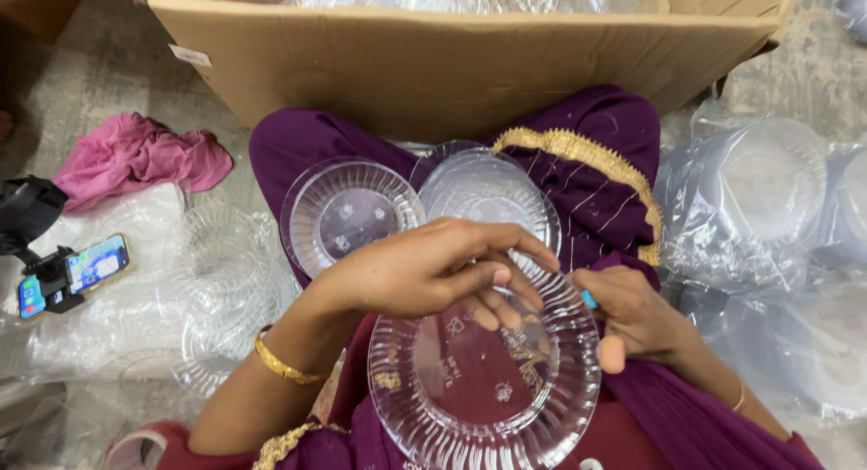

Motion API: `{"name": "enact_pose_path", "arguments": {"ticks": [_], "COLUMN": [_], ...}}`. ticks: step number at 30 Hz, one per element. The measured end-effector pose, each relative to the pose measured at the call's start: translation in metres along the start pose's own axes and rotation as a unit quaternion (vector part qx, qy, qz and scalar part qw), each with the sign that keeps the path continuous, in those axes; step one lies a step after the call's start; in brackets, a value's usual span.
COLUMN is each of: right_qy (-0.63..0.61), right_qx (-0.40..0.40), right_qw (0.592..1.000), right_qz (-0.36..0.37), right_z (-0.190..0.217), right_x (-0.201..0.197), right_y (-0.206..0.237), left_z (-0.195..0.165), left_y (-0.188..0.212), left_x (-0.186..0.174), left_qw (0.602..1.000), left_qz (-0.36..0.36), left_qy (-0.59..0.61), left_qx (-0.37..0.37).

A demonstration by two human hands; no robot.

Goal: The person sits on the floor and uses a utility knife to trim the edges of clear plastic plates. They pick up plates from a cardboard box, hold them in one hand, and carefully cut along the rim with the other hand, then place the trimmed plates back into the box.

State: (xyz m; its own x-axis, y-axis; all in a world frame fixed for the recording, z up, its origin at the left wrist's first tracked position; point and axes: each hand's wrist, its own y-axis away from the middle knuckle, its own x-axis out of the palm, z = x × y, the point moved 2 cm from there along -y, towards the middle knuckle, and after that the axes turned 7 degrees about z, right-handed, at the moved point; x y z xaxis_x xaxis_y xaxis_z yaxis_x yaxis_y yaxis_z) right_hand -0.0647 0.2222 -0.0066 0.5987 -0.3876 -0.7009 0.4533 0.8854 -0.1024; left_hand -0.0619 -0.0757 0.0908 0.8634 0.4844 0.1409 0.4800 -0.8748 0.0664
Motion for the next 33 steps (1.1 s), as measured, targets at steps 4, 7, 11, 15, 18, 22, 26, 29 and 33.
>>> {"name": "enact_pose_path", "arguments": {"ticks": [4,7,11,15,18,22,26,29,33], "right_qy": [-0.031,-0.005,-0.094,-0.305,-0.299,-0.258,-0.221,-0.198,-0.22], "right_qx": [-0.016,0.021,-0.03,0.056,0.164,0.194,0.143,0.136,0.132], "right_qw": [0.999,1.0,0.988,0.926,0.904,0.873,0.871,0.882,0.881], "right_qz": [-0.001,-0.006,-0.116,-0.216,-0.258,-0.366,-0.414,-0.405,-0.397], "right_z": [-0.008,-0.012,-0.001,0.005,0.018,0.033,0.032,0.027,0.023], "right_x": [0.006,0.022,0.047,0.031,0.013,-0.019,-0.043,-0.048,-0.047], "right_y": [0.003,0.008,0.007,-0.015,-0.044,-0.078,-0.09,-0.089,-0.09], "left_z": [0.003,0.004,0.001,0.004,0.019,0.04,0.053,0.058,0.063], "left_y": [0.006,0.017,0.043,0.053,0.035,0.019,0.015,0.017,0.019], "left_x": [-0.003,-0.002,-0.001,0.006,0.009,0.013,0.008,0.005,0.002], "left_qw": [1.0,0.998,0.984,0.932,0.912,0.906,0.911,0.913,0.915], "left_qz": [-0.021,-0.056,-0.176,-0.345,-0.39,-0.357,-0.323,-0.329,-0.322], "left_qy": [-0.02,-0.024,0.009,-0.097,-0.079,0.081,0.183,0.192,0.189], "left_qx": [0.003,-0.004,0.0,0.055,0.099,0.213,0.177,0.145,0.153]}}
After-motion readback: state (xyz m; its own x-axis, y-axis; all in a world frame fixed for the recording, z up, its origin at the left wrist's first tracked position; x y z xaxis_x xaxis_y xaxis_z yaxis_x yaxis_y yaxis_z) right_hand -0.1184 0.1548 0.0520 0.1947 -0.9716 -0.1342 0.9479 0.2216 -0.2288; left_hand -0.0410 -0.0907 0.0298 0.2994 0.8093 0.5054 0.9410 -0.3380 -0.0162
